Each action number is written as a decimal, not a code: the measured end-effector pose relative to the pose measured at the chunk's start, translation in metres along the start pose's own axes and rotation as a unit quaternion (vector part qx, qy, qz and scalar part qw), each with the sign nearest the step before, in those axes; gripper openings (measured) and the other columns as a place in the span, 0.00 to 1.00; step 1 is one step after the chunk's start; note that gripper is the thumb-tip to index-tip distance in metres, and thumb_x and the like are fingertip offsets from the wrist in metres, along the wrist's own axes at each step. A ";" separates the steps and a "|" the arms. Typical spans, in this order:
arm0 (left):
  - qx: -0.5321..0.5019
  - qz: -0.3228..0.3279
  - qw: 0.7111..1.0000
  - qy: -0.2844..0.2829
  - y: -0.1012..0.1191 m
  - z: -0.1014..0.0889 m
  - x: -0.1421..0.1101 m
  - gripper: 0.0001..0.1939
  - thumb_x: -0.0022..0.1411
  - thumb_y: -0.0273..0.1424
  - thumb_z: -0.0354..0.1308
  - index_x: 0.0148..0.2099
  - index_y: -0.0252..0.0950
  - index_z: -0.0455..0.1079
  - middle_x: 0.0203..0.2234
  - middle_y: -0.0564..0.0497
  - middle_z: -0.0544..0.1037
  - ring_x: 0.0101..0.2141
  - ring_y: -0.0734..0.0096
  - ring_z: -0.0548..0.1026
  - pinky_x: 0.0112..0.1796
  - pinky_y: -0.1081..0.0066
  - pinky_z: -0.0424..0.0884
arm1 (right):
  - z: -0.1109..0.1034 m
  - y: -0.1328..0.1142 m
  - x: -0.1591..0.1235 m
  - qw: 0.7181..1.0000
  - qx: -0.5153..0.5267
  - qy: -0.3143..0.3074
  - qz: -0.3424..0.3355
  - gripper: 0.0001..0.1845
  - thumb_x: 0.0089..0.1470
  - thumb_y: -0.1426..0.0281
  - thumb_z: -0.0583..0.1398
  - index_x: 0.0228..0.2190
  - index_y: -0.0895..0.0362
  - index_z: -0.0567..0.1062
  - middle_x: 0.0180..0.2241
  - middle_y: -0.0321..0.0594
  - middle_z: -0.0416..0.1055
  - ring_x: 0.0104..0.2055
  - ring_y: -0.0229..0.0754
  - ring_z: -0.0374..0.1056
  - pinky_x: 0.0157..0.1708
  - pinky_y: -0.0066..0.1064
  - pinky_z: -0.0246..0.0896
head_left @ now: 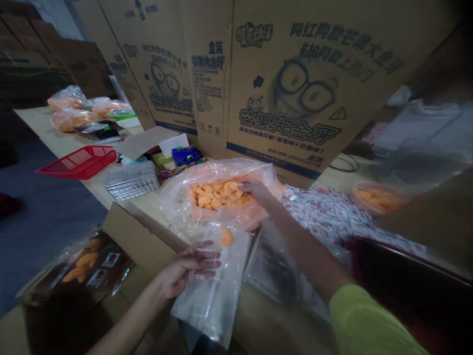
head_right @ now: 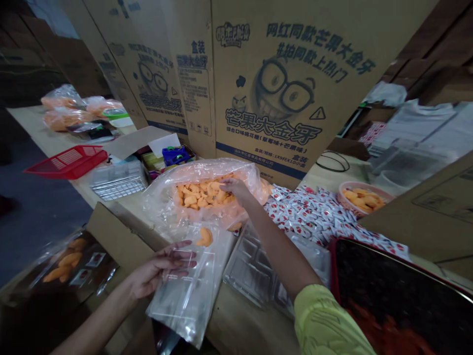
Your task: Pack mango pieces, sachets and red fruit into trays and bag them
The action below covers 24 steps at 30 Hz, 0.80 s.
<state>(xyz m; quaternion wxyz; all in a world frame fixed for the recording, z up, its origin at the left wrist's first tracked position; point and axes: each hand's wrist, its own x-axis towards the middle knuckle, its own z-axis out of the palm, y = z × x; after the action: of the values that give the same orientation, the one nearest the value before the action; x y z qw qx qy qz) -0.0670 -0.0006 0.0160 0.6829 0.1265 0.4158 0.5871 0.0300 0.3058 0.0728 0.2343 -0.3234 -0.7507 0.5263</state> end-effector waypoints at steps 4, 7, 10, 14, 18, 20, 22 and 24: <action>0.000 0.012 1.000 -0.008 0.004 0.000 -0.001 0.30 0.48 0.18 0.62 0.54 0.34 0.63 0.46 0.40 0.76 0.47 0.53 0.74 0.46 0.58 0.69 | -0.002 -0.005 -0.005 0.990 0.132 0.016 0.046 0.08 0.37 0.75 0.65 0.25 0.58 0.73 0.24 0.34 0.68 0.28 0.37 0.65 0.31 0.29 0.64; -0.009 0.029 1.000 -0.009 0.010 0.000 0.001 0.28 0.49 0.18 0.61 0.54 0.34 0.64 0.46 0.40 0.75 0.46 0.54 0.74 0.46 0.58 0.69 | -0.004 -0.012 -0.010 0.974 0.214 -0.006 0.075 0.05 0.44 0.74 0.62 0.27 0.57 0.72 0.26 0.36 0.71 0.31 0.39 0.69 0.35 0.32 0.68; -0.011 0.054 0.998 0.014 0.019 0.000 0.005 0.27 0.49 0.17 0.61 0.53 0.33 0.64 0.48 0.39 0.74 0.47 0.54 0.74 0.47 0.60 0.70 | -0.003 -0.015 -0.015 0.938 0.326 -0.039 0.107 0.04 0.46 0.77 0.62 0.25 0.58 0.71 0.24 0.37 0.71 0.31 0.38 0.70 0.39 0.30 0.69; -0.005 0.072 0.997 0.036 0.028 -0.001 0.009 0.27 0.50 0.17 0.60 0.53 0.32 0.65 0.49 0.39 0.74 0.48 0.55 0.73 0.46 0.63 0.71 | 0.000 -0.013 -0.019 0.927 0.349 -0.061 0.127 0.04 0.48 0.79 0.61 0.25 0.60 0.72 0.23 0.36 0.71 0.28 0.34 0.69 0.36 0.24 0.68; 0.001 0.074 0.996 0.041 0.027 -0.002 0.009 0.28 0.49 0.16 0.60 0.54 0.31 0.65 0.50 0.37 0.73 0.48 0.53 0.73 0.46 0.62 0.72 | 0.005 -0.010 -0.024 0.919 0.351 -0.081 0.161 0.02 0.49 0.77 0.61 0.29 0.60 0.73 0.27 0.38 0.73 0.29 0.35 0.69 0.35 0.26 0.69; 0.002 0.073 0.996 0.043 0.025 -0.002 0.009 0.29 0.49 0.16 0.60 0.55 0.32 0.64 0.50 0.37 0.73 0.48 0.52 0.73 0.45 0.62 0.72 | 0.008 -0.008 -0.025 0.910 0.352 -0.112 0.188 0.04 0.49 0.76 0.61 0.31 0.60 0.73 0.28 0.38 0.73 0.31 0.38 0.70 0.35 0.29 0.70; -0.001 0.065 0.997 0.047 0.024 -0.002 0.009 0.30 0.49 0.16 0.60 0.56 0.32 0.63 0.50 0.37 0.73 0.47 0.52 0.73 0.45 0.62 0.72 | 0.012 -0.005 -0.025 0.909 0.346 -0.118 0.200 0.08 0.45 0.79 0.62 0.32 0.59 0.72 0.27 0.36 0.73 0.30 0.36 0.70 0.34 0.27 0.69; -0.004 0.056 0.997 0.051 0.023 -0.002 0.010 0.29 0.50 0.16 0.60 0.56 0.31 0.63 0.49 0.36 0.73 0.47 0.53 0.74 0.45 0.63 0.72 | 0.017 0.000 -0.024 0.917 0.336 -0.099 0.191 0.12 0.41 0.82 0.63 0.30 0.58 0.71 0.26 0.33 0.72 0.29 0.34 0.69 0.33 0.23 0.67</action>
<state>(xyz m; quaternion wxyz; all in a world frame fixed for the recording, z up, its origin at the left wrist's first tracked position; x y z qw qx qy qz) -0.0845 0.0142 0.0256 0.6270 0.1171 0.4402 0.6320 0.0343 0.2778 0.0668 0.1487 -0.3088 -0.4729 0.8117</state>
